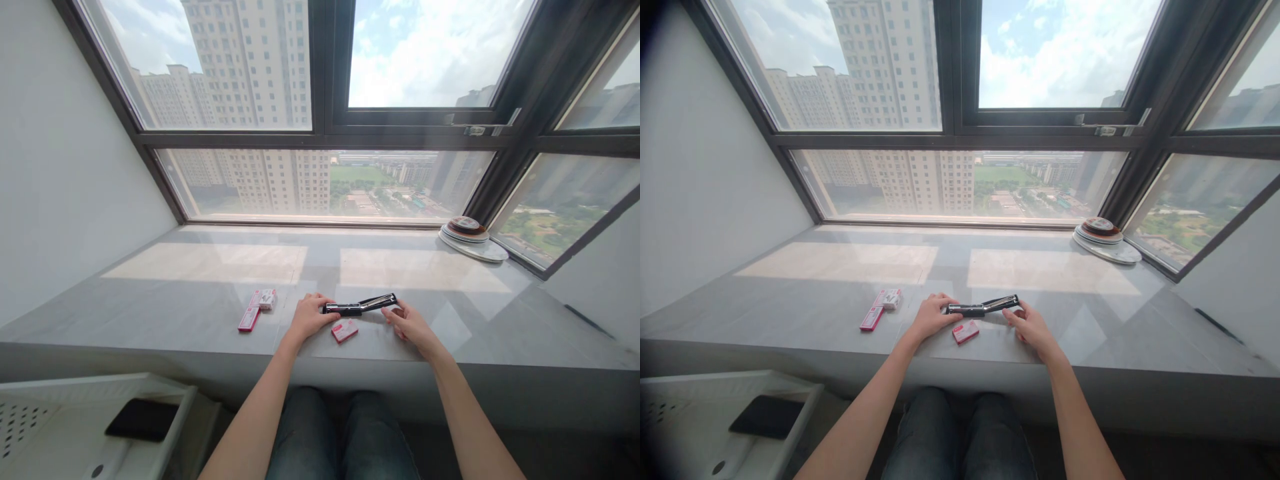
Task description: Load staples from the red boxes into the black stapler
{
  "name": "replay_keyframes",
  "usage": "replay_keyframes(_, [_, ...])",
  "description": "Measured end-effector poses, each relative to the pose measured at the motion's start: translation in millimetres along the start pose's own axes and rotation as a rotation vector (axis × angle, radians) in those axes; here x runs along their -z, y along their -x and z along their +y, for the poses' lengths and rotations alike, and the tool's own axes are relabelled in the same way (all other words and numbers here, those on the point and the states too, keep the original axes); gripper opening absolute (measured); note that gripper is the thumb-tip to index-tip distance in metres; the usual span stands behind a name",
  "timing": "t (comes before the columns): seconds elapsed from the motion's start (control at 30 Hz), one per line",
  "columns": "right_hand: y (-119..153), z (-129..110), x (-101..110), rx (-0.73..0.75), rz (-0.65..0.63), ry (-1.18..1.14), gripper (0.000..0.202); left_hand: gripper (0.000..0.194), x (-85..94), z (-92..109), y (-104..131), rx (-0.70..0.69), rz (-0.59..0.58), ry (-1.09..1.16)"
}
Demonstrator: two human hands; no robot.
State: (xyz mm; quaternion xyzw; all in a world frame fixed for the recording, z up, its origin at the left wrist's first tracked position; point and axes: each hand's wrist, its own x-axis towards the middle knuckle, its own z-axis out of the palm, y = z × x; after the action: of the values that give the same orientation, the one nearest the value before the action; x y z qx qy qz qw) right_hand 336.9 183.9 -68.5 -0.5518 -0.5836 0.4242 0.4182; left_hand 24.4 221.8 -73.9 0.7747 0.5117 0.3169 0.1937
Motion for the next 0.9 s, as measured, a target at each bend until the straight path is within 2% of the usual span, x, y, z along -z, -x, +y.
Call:
replay_keyframes(0.07, [-9.5,-7.8,5.8,0.029,-0.057,-0.09,0.056,0.035,-0.5,3.2,-1.0,0.024,-0.018,-0.015])
replay_keyframes(0.13, [-22.9,-23.1,0.2,0.113,-0.115,-0.076,0.052,0.036,-0.4,5.4,-1.1,0.031,-0.03,-0.017])
replay_keyframes(0.27, [-45.9,-53.3,-23.8,0.269,-0.259,0.115,0.044,0.036,0.0,6.4,-0.2,0.009,-0.024,-0.017])
replay_keyframes(0.4, [-55.2,-67.1,-44.0,0.355,-0.381,0.335,0.03,0.035,-1.1,6.2,-0.8,-0.019,-0.021,-0.018])
replay_keyframes(0.53, [-57.2,-70.8,-60.8,0.443,-0.327,0.568,0.019,0.032,0.1,6.9,-1.3,0.008,-0.017,-0.063])
replay_keyframes(0.6, [-56.9,-68.9,-63.1,0.445,-0.284,0.627,0.019,0.028,3.2,8.8,1.4,0.007,0.029,-0.045])
replay_keyframes(0.67, [-55.4,-63.0,-56.7,0.418,-0.253,0.634,0.02,0.019,7.0,13.6,7.5,-0.003,0.114,0.023])
replay_keyframes(0.73, [-52.4,-53.3,-41.5,0.369,-0.21,0.617,0.024,0.027,9.3,22.1,16.6,-0.036,0.151,0.1])
replay_keyframes(0.8, [-47.9,-41.5,-21.1,0.301,-0.161,0.598,0.028,0.044,9.6,33.4,26.3,-0.14,0.053,0.133])
replay_keyframes(0.9, [-37.4,-25.5,5.6,0.196,-0.107,0.569,0.034,0.063,11.3,46.5,36.0,-0.324,-0.197,0.086])
